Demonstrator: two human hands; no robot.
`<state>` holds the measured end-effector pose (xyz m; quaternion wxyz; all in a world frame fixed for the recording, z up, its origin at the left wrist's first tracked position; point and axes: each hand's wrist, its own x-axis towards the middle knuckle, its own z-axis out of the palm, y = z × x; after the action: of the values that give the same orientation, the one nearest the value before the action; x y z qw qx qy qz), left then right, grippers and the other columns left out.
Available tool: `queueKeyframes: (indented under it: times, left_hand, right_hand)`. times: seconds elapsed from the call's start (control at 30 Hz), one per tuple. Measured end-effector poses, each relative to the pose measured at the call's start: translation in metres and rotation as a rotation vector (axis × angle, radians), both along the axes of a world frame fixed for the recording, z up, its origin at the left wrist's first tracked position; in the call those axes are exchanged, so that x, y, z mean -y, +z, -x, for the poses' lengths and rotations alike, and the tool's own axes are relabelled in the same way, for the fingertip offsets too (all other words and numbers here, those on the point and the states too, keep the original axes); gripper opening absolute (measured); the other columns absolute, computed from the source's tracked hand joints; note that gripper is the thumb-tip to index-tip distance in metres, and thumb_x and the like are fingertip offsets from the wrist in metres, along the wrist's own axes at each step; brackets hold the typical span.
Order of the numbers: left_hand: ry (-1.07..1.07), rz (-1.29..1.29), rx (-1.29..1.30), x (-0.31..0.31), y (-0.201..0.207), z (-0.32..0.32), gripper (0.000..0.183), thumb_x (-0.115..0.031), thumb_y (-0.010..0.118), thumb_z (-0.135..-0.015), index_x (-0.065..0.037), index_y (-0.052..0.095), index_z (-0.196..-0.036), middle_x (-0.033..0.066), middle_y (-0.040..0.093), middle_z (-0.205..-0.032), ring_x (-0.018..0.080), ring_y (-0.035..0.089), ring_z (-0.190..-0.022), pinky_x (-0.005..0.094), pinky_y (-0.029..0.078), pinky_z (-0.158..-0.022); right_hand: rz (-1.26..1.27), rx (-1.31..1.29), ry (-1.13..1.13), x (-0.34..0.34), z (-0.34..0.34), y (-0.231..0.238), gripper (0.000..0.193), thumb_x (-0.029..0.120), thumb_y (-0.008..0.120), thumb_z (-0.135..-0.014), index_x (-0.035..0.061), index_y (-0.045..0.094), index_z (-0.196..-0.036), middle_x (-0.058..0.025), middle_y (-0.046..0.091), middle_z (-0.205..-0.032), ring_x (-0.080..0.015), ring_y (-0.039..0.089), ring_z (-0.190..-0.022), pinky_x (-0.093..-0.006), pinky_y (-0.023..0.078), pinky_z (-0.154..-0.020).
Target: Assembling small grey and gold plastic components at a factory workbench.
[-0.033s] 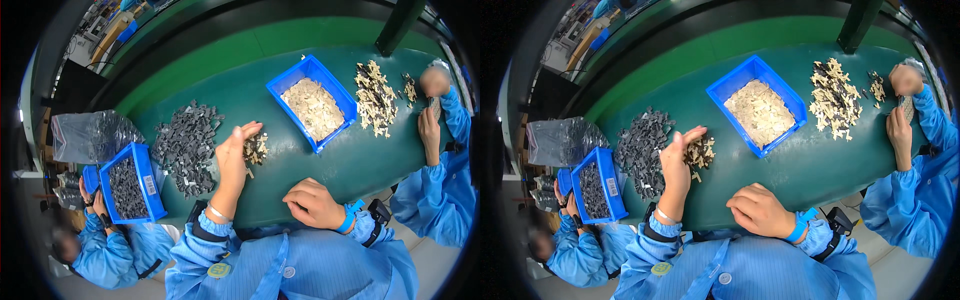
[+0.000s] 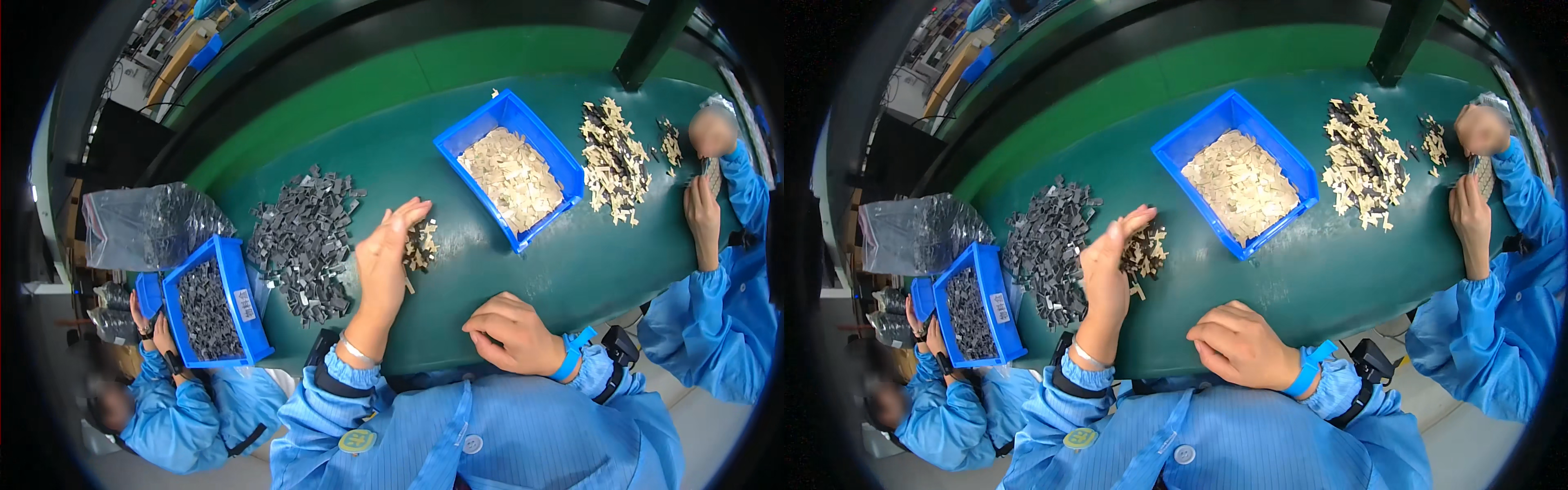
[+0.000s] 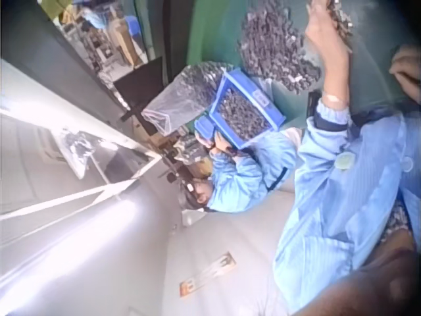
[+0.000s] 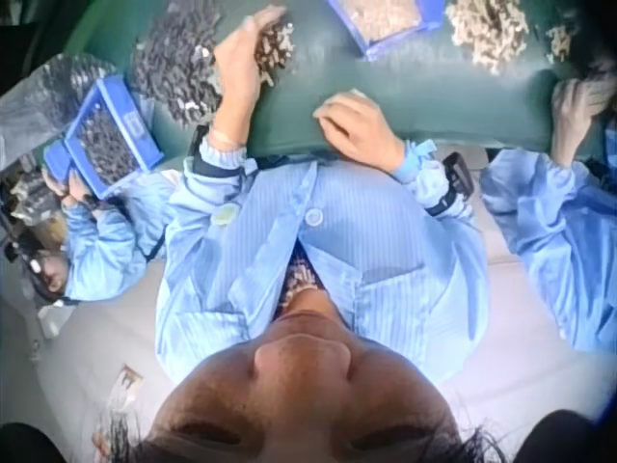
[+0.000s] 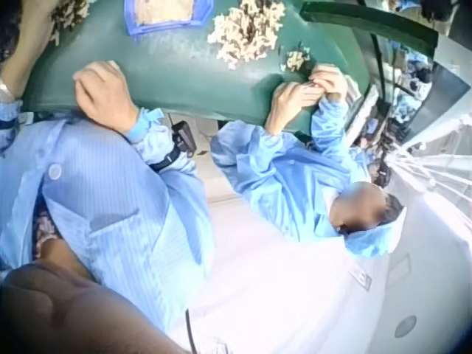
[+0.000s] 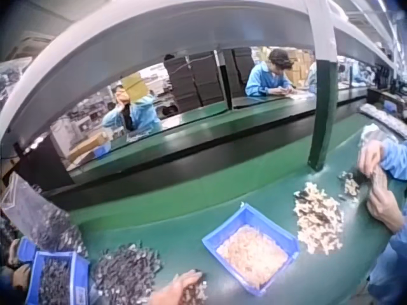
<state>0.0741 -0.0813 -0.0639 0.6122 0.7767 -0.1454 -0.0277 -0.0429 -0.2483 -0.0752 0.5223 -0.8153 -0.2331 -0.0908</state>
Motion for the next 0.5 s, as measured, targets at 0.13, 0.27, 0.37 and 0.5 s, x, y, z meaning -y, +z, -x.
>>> queueKeyframes:
  times: [0.13, 0.27, 0.37, 0.5]
  left_hand:
    - [-0.064, -0.272, 0.144, -0.001, -0.007, 0.007, 0.025, -0.012, 0.053, -0.087, -0.002, 0.061, -0.108, 0.0109, 0.062, -0.108, 0.0238, 0.050, -0.115, 0.0447, 0.016, -0.107]
    - [-0.041, -0.329, 0.234, -0.009, -0.011, 0.006, 0.025, -0.009, 0.054, -0.085, -0.002, 0.061, -0.109, 0.0129, 0.062, -0.106, 0.0251, 0.052, -0.112, 0.0444, 0.024, -0.105]
    - [-0.039, -0.168, 0.276, -0.011, -0.008, 0.004, 0.025, -0.008, 0.055, -0.085, 0.000, 0.060, -0.108, 0.0142, 0.062, -0.107, 0.0266, 0.054, -0.109, 0.0425, 0.031, -0.101]
    - [0.067, 0.331, 0.073, -0.013, 0.004, 0.004, 0.051, -0.036, 0.035, -0.094, 0.003, 0.043, -0.125, 0.0180, 0.042, -0.130, 0.0277, 0.035, -0.125, 0.0402, 0.020, -0.106]
  right_hand:
    - [-0.040, -0.044, -0.003, 0.002, -0.003, 0.001, 0.012, 0.001, 0.060, -0.071, 0.0024, 0.059, -0.083, -0.0082, 0.058, -0.077, -0.0233, 0.057, -0.069, -0.0334, 0.045, -0.063]
    - [-0.060, -0.083, -0.057, -0.001, -0.005, 0.004, 0.014, -0.001, 0.060, -0.070, 0.0013, 0.059, -0.083, -0.0095, 0.058, -0.076, -0.0244, 0.057, -0.066, -0.0335, 0.046, -0.060]
    - [-0.039, -0.067, -0.094, -0.004, -0.003, 0.001, 0.013, -0.001, 0.061, -0.069, 0.0010, 0.060, -0.082, -0.0099, 0.058, -0.076, -0.0245, 0.057, -0.065, -0.0335, 0.046, -0.060]
    - [-0.021, -0.022, -0.133, -0.006, 0.000, 0.004, 0.011, -0.001, 0.060, -0.071, 0.0009, 0.060, -0.082, -0.0099, 0.059, -0.074, -0.0229, 0.056, -0.063, -0.0322, 0.045, -0.056]
